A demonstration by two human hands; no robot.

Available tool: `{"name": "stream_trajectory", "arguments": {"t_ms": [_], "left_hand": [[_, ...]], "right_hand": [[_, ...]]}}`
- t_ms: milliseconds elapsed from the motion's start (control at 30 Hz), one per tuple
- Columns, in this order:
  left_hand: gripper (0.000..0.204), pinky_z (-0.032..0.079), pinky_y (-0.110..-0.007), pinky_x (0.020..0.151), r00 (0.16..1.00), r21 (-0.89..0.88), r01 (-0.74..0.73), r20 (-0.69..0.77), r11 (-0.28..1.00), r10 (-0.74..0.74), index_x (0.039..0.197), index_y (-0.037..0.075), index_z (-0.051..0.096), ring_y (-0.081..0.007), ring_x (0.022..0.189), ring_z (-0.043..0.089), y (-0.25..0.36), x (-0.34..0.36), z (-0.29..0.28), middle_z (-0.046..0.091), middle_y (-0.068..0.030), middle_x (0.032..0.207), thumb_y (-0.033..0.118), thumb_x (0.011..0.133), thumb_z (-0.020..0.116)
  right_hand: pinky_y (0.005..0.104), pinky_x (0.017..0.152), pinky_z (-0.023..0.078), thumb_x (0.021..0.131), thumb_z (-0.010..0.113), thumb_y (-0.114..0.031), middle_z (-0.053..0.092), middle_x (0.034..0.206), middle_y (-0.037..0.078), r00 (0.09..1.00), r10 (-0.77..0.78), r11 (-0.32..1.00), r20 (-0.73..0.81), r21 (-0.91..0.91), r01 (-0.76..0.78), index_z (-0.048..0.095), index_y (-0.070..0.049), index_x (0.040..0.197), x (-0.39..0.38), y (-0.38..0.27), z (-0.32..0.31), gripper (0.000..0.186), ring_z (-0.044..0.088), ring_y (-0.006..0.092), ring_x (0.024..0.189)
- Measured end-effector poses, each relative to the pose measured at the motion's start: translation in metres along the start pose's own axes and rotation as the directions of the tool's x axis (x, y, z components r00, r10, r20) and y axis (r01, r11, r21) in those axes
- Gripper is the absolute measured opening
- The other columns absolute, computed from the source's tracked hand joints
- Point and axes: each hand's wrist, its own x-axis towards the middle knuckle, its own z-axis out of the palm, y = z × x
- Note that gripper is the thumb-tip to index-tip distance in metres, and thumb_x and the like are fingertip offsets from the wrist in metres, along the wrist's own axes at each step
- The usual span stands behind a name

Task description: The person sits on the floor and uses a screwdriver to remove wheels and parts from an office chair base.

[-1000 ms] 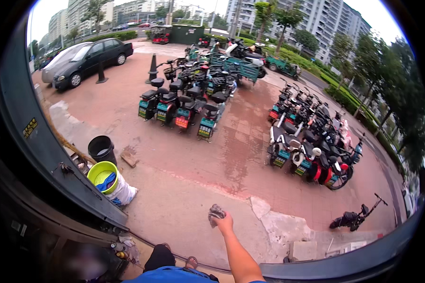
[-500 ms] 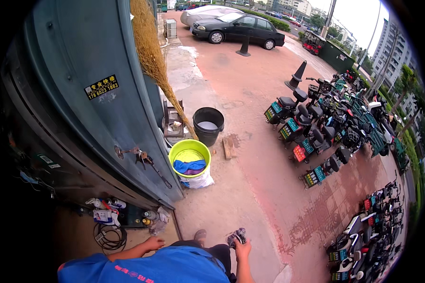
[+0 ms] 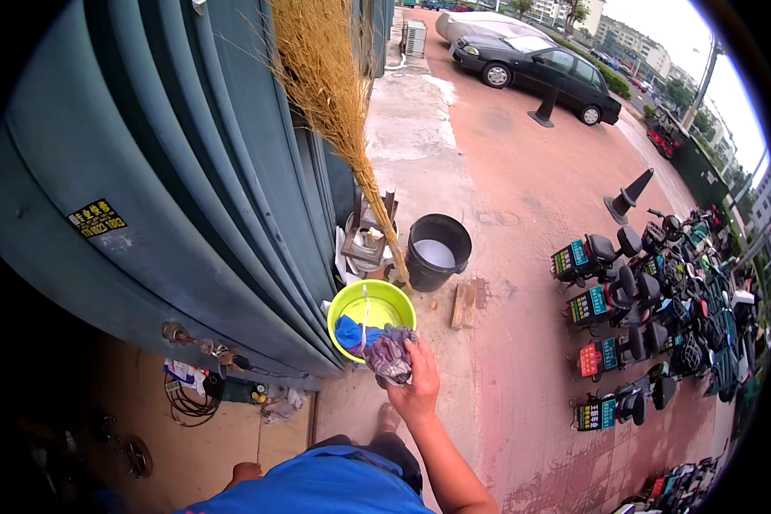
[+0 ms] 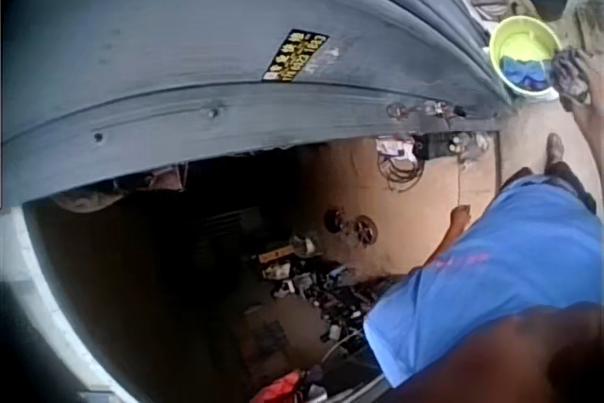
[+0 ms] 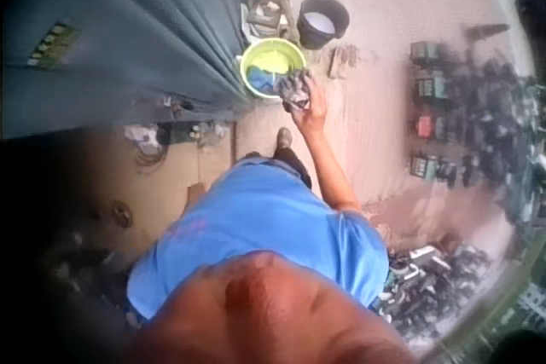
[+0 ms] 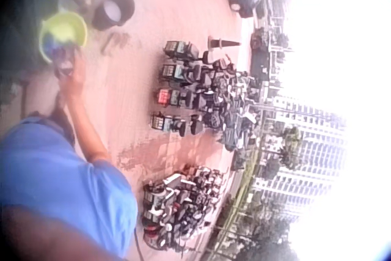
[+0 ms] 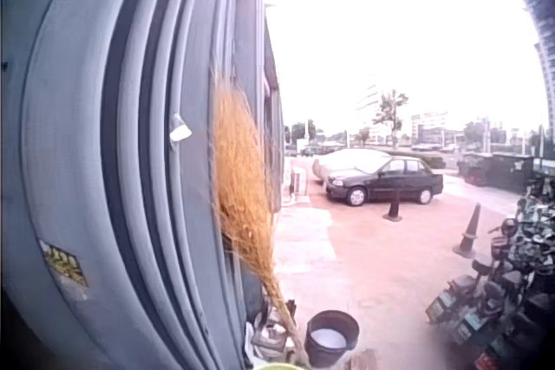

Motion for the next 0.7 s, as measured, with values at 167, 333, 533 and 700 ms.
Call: {"name": "stream_trajectory", "arguments": {"t_ms": [167,333,533,700], "left_hand": [[0.029,0.054,-0.033,0.062,0.989,0.055,0.078,0.124,0.995,-0.084,0.114,0.002,0.067,-0.0190,0.075,0.067,-0.068,-0.052,0.042,0.069,-0.0086,0.090,0.022,0.094,0.068],[0.028,0.053,-0.032,0.064,0.984,-0.066,0.010,0.177,0.998,0.002,0.112,0.003,0.067,-0.0185,0.076,0.066,-0.054,-0.097,0.096,0.069,-0.0080,0.089,0.024,0.094,0.067],[0.027,0.053,-0.032,0.066,0.995,-0.217,0.021,0.096,0.976,0.000,0.109,0.003,0.068,-0.0180,0.077,0.066,-0.041,-0.111,0.127,0.069,-0.0071,0.088,0.027,0.095,0.065],[0.027,0.053,-0.032,0.068,0.993,-0.296,0.118,0.014,0.948,-0.119,0.107,0.004,0.068,-0.0175,0.078,0.065,-0.033,-0.132,0.160,0.068,-0.0065,0.087,0.029,0.095,0.064]], "right_hand": [[0.0450,0.104,0.049,0.073,0.079,-0.003,0.054,0.138,0.033,0.986,0.009,0.981,0.167,0.188,-0.041,0.054,0.003,0.132,0.069,0.024,0.032,0.064,0.056,0.0453,0.127],[0.0440,0.106,0.048,0.072,0.082,-0.001,0.055,0.140,0.028,0.980,-0.121,0.976,0.155,0.196,0.090,0.047,0.002,0.139,0.108,0.069,0.058,0.076,0.058,0.0409,0.126],[0.0487,0.101,0.052,0.065,0.078,-0.005,0.059,0.135,0.025,0.862,-0.497,0.861,0.098,0.179,0.476,0.057,-0.001,0.125,0.154,0.088,0.094,0.063,0.061,0.0427,0.121],[0.0448,0.095,0.057,0.082,0.069,-0.009,0.063,0.129,0.016,0.658,-0.753,0.620,0.016,0.353,0.701,0.068,-0.010,0.112,0.198,0.103,0.131,0.031,0.064,0.0341,0.116]]}}
